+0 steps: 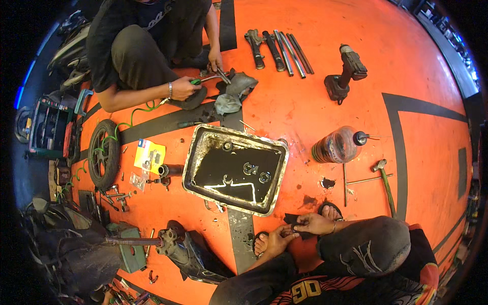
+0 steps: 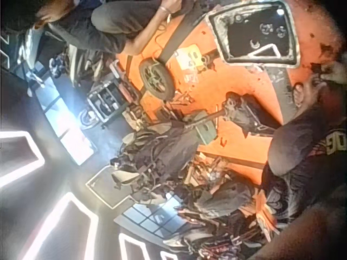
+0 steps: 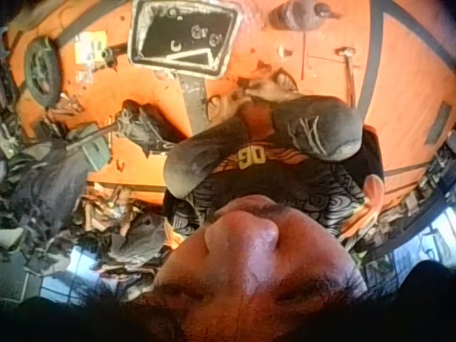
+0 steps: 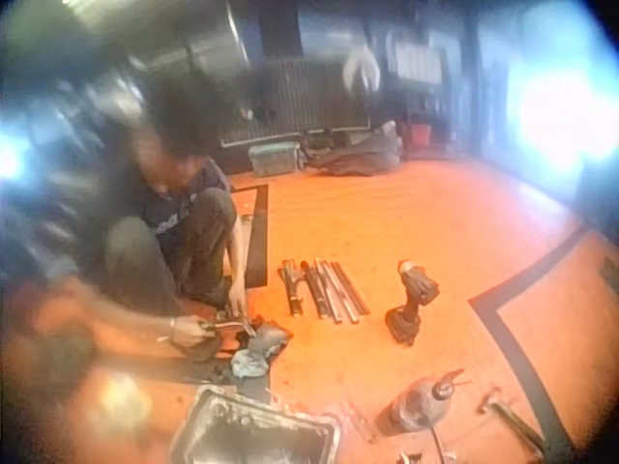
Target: The person cleans oily components in a tray, wipes internal parts with a cloth, and replaces a rubber seal on a front fork assembly. They then insert the fork tube into the housing and secure it using a hammer.
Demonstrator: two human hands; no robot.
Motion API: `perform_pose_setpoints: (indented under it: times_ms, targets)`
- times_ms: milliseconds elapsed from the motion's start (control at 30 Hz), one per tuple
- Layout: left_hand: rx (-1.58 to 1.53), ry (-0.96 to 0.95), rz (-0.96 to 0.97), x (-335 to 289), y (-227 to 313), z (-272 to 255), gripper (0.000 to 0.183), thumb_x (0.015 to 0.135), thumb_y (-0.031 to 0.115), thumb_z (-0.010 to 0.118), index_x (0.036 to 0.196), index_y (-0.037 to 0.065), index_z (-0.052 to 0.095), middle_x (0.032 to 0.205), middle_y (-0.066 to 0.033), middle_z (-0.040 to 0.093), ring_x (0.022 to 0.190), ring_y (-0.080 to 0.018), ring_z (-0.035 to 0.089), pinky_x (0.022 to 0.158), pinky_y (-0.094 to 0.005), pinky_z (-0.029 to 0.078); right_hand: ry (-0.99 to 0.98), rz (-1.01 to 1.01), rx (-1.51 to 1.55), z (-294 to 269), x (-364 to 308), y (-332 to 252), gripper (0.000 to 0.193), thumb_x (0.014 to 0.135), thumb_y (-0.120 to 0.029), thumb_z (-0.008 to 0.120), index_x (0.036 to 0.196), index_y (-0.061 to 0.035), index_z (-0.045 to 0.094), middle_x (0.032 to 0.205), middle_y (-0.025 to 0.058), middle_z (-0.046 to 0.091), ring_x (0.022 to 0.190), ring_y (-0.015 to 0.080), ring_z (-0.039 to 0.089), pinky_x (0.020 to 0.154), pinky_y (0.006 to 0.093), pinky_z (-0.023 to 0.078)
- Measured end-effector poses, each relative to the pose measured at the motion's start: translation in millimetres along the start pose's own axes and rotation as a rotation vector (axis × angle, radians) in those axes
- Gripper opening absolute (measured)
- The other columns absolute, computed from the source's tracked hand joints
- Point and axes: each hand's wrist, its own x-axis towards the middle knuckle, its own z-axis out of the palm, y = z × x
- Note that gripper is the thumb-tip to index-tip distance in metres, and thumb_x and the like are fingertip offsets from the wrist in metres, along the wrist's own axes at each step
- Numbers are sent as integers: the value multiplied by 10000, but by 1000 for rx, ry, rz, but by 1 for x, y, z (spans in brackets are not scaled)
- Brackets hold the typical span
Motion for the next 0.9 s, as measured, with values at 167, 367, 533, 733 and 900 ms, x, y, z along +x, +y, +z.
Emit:
perform_pose_setpoints:
  times_ms: [167, 367, 533, 733, 900]
  targets:
    - [-252, -46, -46, 1, -24, -11, 339, 897, 32, 723, 1211, -33, 613, 1057, -80, 702, 958, -142, 660, 856, -255, 532, 7, -115, -41, 1, -1, -18, 307, 915, -321, 721, 932, -27, 632, 729, 67, 550, 700, 136, 496, 648, 341, 449]
    - [-493, -226, -193, -5, -37, -20, 274, 970, 144, 649, 1197, -10, 640, 1048, -54, 705, 930, -136, 653, 848, -267, 520, -76, -356, -190, -6, -3, -25, 278, 907, -282, 712, 954, -20, 630, 860, 148, 617, 748, 308, 610, 675, 406, 487]
    - [-525, -280, -277, -7, -33, -25, 282, 982, 171, 629, 1200, -8, 640, 1054, -57, 706, 933, -140, 654, 858, -275, 517, -39, -558, -297, -6, -3, -25, 224, 871, -206, 738, 947, -29, 625, 887, 130, 575, 755, 326, 603, 656, 410, 481]
    - [-495, -298, -312, -7, -28, -32, 297, 997, 204, 604, 1202, -7, 640, 1062, -61, 708, 936, -145, 655, 871, -285, 513, -47, -622, -532, -12, -12, -20, 287, 882, -283, 681, 1075, -85, 603, 956, 115, 565, 838, 338, 618, 684, 431, 530]
    - [-426, -309, -313, 2, -26, -44, 313, 1009, 231, 583, 1205, -6, 641, 1068, -63, 709, 939, -149, 656, 882, -293, 510, -2, -819, -684, -17, -9, -26, 249, 832, -233, 708, 1035, -127, 608, 936, 72, 557, 821, 280, 627, 616, 390, 518]
